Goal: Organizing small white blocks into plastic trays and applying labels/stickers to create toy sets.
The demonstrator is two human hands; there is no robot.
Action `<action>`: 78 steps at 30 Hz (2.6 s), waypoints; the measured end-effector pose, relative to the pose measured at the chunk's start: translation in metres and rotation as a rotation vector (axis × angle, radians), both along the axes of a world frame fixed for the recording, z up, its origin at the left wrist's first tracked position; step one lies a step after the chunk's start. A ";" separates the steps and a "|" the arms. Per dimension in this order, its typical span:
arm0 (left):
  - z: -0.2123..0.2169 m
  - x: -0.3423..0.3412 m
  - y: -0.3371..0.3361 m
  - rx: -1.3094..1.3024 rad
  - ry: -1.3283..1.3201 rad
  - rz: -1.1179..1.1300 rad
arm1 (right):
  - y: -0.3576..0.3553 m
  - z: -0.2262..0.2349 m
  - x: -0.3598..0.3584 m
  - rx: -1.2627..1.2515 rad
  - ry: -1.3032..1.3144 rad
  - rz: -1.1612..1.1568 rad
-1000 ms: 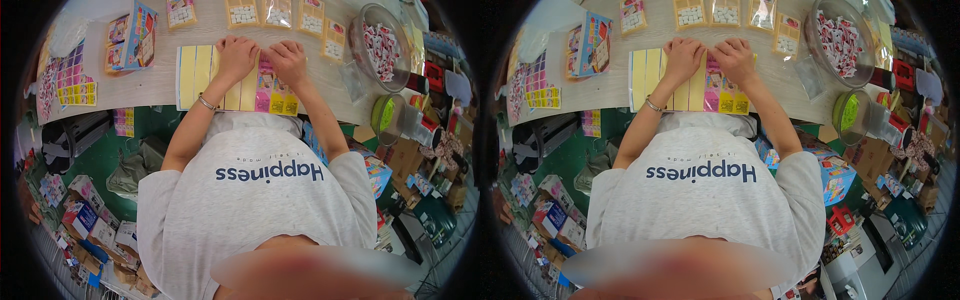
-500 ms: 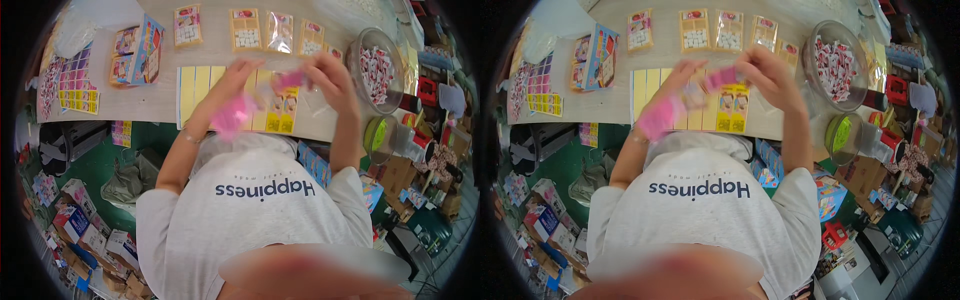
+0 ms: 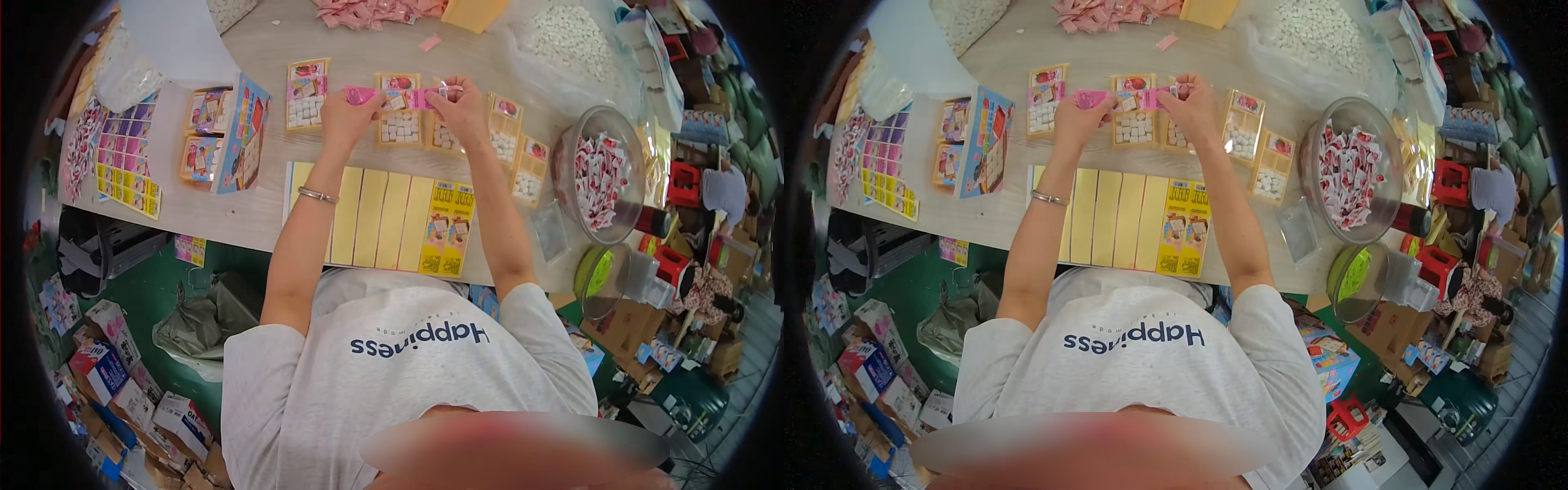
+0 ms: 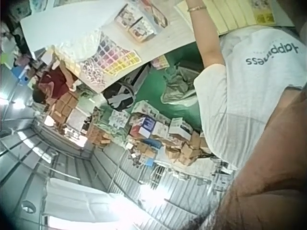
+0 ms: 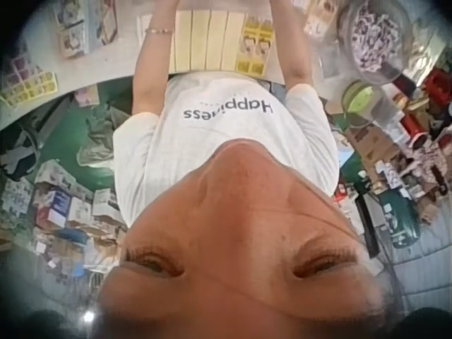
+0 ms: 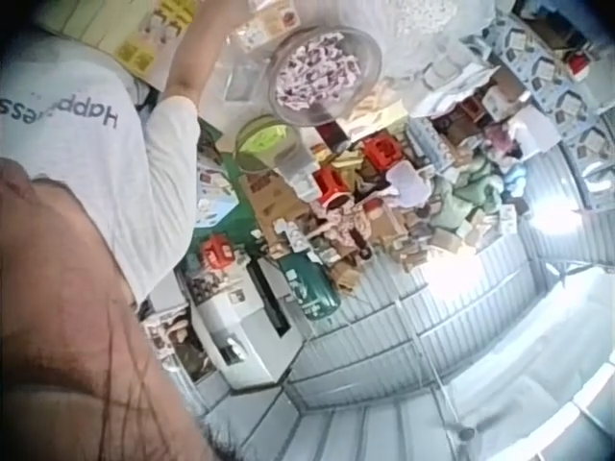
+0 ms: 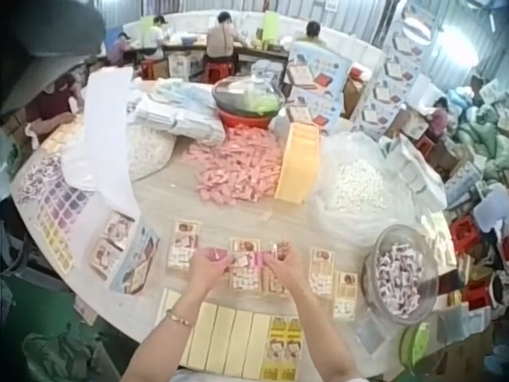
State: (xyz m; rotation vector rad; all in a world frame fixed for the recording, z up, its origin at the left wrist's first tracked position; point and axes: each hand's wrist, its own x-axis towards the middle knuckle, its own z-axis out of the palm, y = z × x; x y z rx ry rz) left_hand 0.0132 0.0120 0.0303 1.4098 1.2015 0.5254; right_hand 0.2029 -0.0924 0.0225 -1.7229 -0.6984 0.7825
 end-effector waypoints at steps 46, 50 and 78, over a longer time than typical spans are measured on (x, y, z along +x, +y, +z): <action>0.007 0.008 -0.017 -0.286 -0.222 -0.003 | -0.006 0.041 -0.024 -0.341 -0.591 0.065; 0.041 -0.017 -0.041 -0.593 -0.729 0.115 | -0.038 0.052 -0.043 0.186 0.008 -0.083; 0.129 -0.128 -0.113 0.362 -0.815 -0.609 | -0.104 0.147 -0.091 0.634 0.307 0.914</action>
